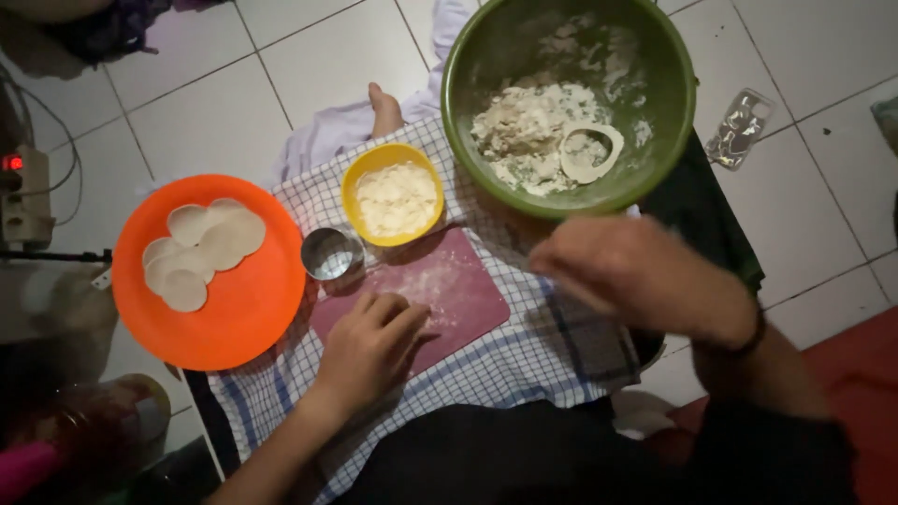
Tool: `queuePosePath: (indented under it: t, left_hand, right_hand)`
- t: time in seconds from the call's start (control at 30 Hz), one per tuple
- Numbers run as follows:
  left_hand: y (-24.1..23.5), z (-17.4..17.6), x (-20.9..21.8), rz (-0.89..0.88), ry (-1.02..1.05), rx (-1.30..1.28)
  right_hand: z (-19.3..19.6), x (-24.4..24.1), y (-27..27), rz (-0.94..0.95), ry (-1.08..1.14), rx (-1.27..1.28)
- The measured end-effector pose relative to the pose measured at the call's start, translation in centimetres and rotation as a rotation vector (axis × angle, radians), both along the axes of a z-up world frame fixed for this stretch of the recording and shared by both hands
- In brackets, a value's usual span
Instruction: The person is manually assembling dumplings by placing filling onto dough circles and pinching the edges to seal them.
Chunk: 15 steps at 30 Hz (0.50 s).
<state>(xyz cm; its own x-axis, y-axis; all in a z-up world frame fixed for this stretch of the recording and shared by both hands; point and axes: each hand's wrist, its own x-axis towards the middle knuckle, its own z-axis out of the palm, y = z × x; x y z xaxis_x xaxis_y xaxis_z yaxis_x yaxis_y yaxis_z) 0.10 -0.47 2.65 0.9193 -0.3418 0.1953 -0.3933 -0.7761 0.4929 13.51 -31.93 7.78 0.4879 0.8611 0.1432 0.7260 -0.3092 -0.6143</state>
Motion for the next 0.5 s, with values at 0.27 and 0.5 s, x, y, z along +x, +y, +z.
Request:
queuePosePath:
  t: [0.27,0.5]
  left_hand:
    - [-0.5,5.5,5.3,-0.122,-0.224,0.096]
    - [-2.9,6.8,17.4,-0.143,-0.525,0.214]
  right_hand:
    - [0.7,8.1,1.8,-0.184,-0.435,-0.139]
    - [-4.2,12.7,7.1,-0.119,-0.446,-0.343]
